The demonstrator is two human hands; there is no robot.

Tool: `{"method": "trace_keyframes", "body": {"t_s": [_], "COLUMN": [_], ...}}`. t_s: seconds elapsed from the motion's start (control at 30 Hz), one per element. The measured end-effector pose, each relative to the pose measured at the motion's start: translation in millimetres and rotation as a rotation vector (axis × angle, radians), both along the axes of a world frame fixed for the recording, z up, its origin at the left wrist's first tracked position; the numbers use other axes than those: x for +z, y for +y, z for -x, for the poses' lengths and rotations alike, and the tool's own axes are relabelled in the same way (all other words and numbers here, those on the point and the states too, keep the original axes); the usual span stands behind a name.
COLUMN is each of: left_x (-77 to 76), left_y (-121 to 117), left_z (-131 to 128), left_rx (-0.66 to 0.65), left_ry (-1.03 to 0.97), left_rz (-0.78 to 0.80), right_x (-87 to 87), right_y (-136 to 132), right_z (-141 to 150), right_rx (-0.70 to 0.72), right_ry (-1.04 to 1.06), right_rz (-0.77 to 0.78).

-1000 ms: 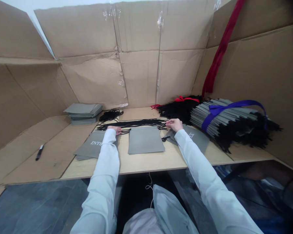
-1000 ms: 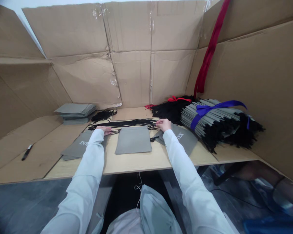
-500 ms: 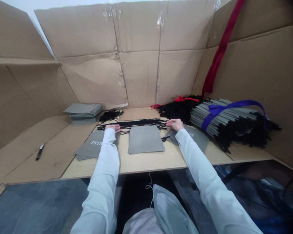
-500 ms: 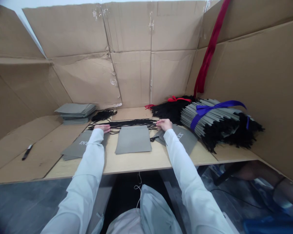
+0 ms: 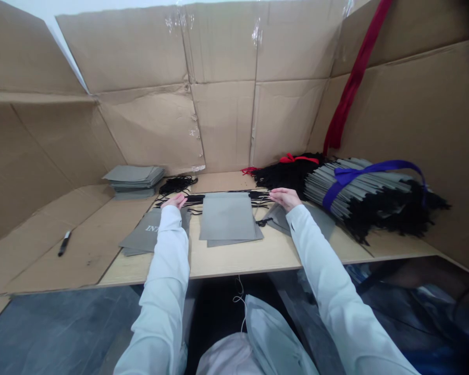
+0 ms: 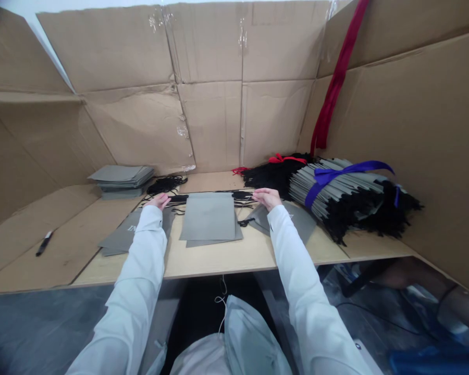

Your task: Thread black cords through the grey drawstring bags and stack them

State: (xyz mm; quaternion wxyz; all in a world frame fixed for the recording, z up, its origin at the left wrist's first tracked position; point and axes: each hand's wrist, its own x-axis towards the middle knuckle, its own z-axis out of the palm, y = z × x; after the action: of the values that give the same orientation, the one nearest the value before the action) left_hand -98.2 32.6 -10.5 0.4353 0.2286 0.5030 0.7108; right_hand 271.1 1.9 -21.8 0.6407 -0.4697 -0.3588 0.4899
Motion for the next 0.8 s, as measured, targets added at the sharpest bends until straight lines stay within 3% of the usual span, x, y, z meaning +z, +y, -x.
{"method": "trace_keyframes", "body": {"t_s": [0.17, 0.33, 0.47, 0.8], "left_x": [3.8, 4.6, 3.5, -4.9], "left_y": [-5.4, -6.5, -3.9, 3.5], "left_z": [4.0, 1.7, 1.5, 4.7], "left_rx": [0.053, 0.192, 0.23, -0.015], "left_ry": [-0.044, 0.007, 0.044, 0.072], "left_rz": [-0.053, -0.146, -0.186, 0.0], "right_x": [-0.6, -0.1, 0.3, -10.7], "right_y": [3.3, 3.9, 4.2, 12.9], "right_z": [-5.0, -4.6, -4.0, -5.6], "right_rx": [-0.077, -0.087, -0.1, -0.086], "right_ry": [-0.011, -0.05, -0.099, -0.137], "right_rz": [-0.054, -0.088, -0.096, -0.107]}}
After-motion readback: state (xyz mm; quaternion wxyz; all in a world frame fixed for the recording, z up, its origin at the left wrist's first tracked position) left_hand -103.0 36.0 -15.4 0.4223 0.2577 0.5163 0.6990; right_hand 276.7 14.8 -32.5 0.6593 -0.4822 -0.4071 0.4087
